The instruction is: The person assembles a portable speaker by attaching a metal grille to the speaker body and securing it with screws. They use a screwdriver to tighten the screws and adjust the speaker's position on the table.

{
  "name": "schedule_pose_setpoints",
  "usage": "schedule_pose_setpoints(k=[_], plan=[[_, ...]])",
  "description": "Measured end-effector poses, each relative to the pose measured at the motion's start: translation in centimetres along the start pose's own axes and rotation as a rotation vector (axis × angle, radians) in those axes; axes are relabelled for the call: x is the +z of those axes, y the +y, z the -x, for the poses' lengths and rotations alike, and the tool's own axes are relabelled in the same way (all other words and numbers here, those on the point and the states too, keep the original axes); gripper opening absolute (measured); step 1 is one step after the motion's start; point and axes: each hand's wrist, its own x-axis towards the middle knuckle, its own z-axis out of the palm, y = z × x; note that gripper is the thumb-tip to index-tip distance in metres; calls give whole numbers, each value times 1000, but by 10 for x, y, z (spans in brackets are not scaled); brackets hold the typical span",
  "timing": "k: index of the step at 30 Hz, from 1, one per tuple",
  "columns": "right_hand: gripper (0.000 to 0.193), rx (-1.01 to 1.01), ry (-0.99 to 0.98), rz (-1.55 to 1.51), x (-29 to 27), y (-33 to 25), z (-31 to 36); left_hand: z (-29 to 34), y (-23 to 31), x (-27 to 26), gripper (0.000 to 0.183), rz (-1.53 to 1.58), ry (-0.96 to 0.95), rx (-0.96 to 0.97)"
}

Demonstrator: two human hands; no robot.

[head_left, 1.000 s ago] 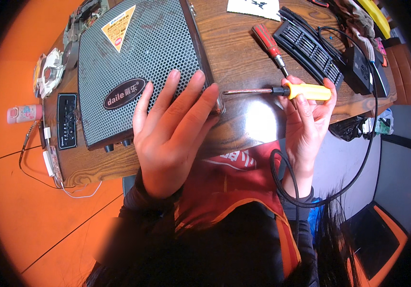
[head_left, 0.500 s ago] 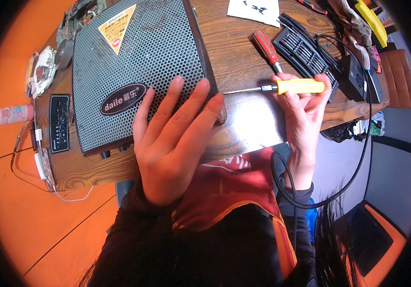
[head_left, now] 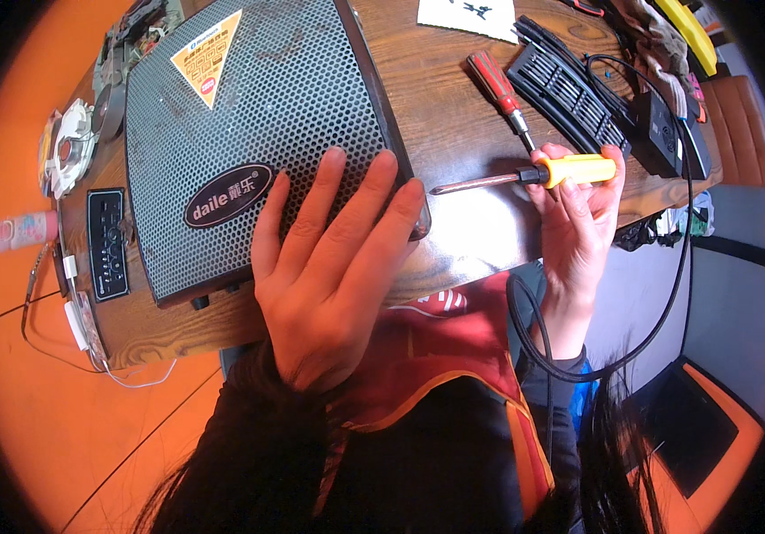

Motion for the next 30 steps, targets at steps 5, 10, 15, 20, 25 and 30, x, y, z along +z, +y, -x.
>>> schedule_pose_setpoints(k=[5,10,15,20,25,30], plan=[[55,23,-7,-54,0,4,1,-2,1,-1,41,13,18,10],[55,34,-12,-71,-1,8,2,-3,0,-2,42,-2,0,18],[54,39,-32,-103,-3,11,2,-3,-1,1,43,1,28,37],[54,12,-37,-100,-3,11,0,-2,1,-1,43,7,-2,22],[55,12,-67,-114,-2,11,0,-2,2,-1,44,-1,10,16],[56,-23,-79,-69,-2,12,-1,-2,2,0,44,2,25,16]])
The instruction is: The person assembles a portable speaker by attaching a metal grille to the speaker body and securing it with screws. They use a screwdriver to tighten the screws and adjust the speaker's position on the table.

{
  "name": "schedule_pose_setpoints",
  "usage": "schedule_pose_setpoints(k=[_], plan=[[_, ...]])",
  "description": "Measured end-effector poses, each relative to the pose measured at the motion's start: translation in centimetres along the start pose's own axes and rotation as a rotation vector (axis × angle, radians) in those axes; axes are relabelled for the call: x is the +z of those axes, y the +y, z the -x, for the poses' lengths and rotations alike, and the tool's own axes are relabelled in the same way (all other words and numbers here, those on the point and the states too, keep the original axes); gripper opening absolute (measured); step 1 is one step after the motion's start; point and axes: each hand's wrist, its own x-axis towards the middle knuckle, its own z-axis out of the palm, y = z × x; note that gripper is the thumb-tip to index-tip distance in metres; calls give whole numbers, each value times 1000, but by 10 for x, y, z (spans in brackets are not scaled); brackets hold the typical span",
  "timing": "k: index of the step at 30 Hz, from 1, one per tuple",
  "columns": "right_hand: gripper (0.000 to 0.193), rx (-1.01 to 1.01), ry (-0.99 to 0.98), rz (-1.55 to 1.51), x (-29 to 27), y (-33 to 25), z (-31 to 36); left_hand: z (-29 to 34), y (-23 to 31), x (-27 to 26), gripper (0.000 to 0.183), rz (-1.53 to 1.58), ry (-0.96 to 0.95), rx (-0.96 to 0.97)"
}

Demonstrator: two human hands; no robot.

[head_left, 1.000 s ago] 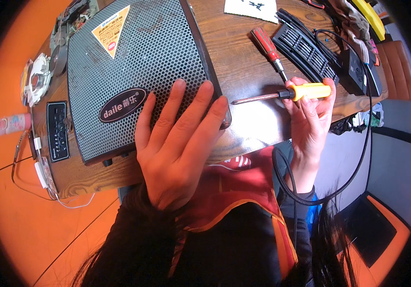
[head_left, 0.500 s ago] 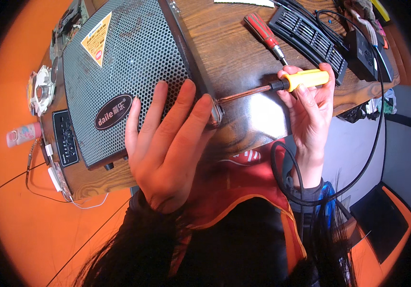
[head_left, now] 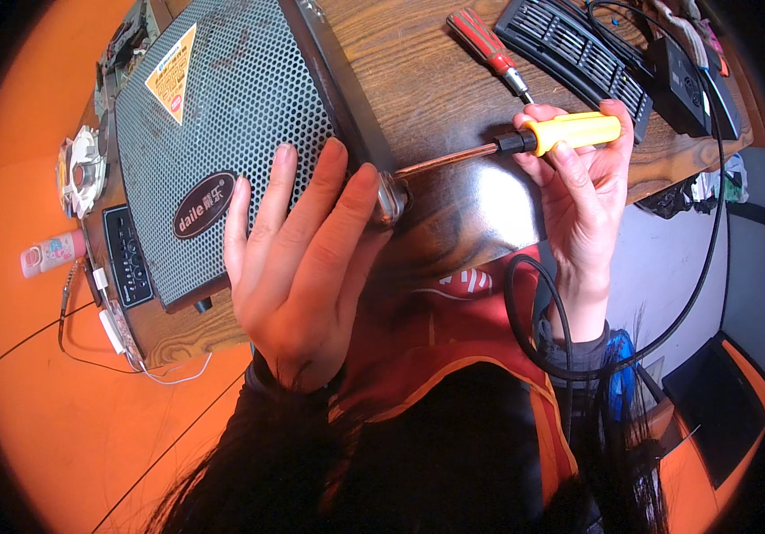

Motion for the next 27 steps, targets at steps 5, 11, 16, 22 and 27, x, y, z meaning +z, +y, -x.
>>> schedule_pose_setpoints(k=[5,11,16,22,27], plan=[[58,-187,-117,226,0,-7,-12,3,-1,5,44,-18,40,0],[56,-60,136,273,23,-15,0,3,-2,7,37,-78,62,9],[54,-107,291,333,34,-9,20,3,-5,5,48,-36,48,44],[54,-318,405,266,6,-13,29,52,-36,-24,65,-11,499,-120],[46,-356,390,312,-34,-15,27,90,-66,-21,72,296,641,-437]])
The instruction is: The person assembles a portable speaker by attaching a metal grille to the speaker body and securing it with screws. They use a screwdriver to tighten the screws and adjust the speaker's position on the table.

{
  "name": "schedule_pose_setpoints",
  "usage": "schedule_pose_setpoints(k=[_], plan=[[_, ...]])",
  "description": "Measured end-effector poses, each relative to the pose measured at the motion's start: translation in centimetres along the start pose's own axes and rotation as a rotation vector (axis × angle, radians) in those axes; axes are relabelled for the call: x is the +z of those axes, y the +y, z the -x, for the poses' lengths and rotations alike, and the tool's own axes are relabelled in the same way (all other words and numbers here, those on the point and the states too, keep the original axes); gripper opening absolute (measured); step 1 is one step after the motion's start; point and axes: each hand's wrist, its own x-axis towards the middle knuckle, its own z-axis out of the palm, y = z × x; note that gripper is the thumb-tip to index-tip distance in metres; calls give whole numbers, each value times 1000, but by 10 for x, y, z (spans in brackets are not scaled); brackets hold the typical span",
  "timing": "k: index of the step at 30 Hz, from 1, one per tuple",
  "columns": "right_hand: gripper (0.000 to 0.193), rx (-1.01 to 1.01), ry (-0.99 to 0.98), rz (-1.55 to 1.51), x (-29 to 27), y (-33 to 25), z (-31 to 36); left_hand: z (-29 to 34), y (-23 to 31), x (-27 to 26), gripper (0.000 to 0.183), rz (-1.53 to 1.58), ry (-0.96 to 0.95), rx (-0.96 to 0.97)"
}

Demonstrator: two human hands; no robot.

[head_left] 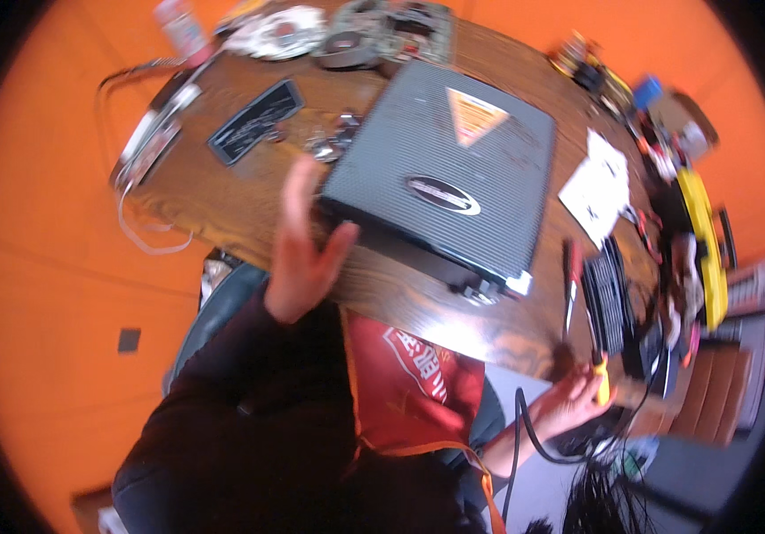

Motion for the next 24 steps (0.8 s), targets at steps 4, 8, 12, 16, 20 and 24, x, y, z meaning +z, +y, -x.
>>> schedule_pose_setpoints(k=[4,8,12,16,20,24], plan=[[46,-40,-14,-9,-8,15,-19,21,-8,12,72,210,-76,-250],[42,-100,15,173,3,13,-25,26,7,15,69,158,-166,-115],[34,-102,-37,124,12,6,-19,2,-3,6,53,368,-180,-393],[32,-102,-111,72,1,1,-18,-41,-71,-21,14,-304,10,3],[36,45,-171,-14,-21,0,-27,-52,-118,-28,21,-450,-304,49],[37,53,-258,-114,-36,3,-30,-60,-128,-33,30,-481,-162,46]])
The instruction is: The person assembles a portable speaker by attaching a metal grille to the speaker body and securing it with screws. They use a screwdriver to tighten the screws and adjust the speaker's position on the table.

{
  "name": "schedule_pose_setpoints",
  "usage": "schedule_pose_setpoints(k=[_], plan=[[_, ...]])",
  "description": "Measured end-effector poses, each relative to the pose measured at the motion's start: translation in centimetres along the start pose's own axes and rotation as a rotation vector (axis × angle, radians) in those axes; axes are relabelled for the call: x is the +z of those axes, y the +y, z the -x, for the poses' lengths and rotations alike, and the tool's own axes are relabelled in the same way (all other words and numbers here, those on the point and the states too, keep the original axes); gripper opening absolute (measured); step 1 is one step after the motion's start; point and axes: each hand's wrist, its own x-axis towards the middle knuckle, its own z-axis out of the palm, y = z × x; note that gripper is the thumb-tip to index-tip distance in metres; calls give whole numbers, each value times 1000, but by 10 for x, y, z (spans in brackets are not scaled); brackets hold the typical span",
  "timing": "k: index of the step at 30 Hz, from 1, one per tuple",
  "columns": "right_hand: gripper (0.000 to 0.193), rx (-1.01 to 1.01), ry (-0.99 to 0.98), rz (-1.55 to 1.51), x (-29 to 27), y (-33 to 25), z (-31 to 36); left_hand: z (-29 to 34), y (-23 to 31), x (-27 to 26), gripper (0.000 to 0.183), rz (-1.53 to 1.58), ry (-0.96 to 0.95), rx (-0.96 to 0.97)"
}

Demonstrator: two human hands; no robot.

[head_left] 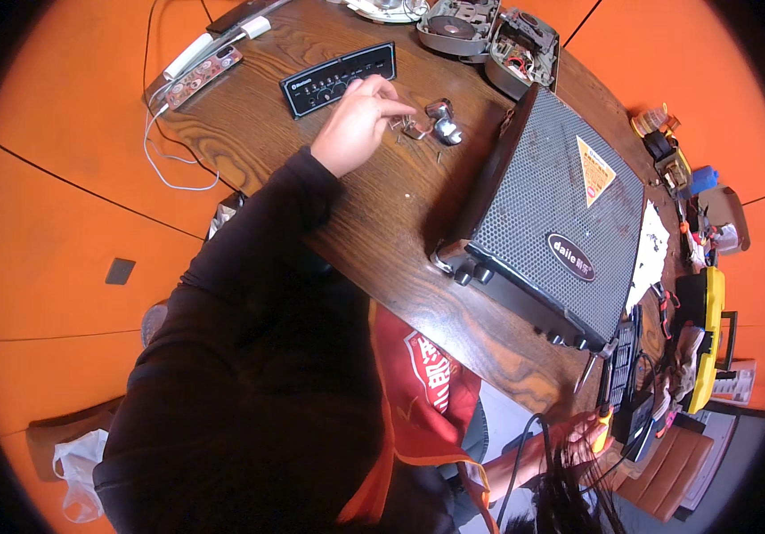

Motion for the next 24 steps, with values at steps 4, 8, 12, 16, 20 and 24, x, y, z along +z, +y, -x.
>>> schedule_pose_setpoints(k=[4,8,12,16,20,24], plan=[[36,52,35,109,-7,0,1,5,2,-1,25,9,-117,-74],[35,70,28,144,-6,1,1,14,2,-2,17,53,28,-29],[35,-25,-32,121,5,4,5,17,4,-5,11,69,-73,-54],[34,-88,36,187,22,4,9,16,7,-10,12,11,-63,-28],[34,-144,120,212,32,4,11,8,2,-18,15,-91,-27,-48],[33,-105,127,261,28,5,11,2,-4,-16,13,-204,-118,62]])
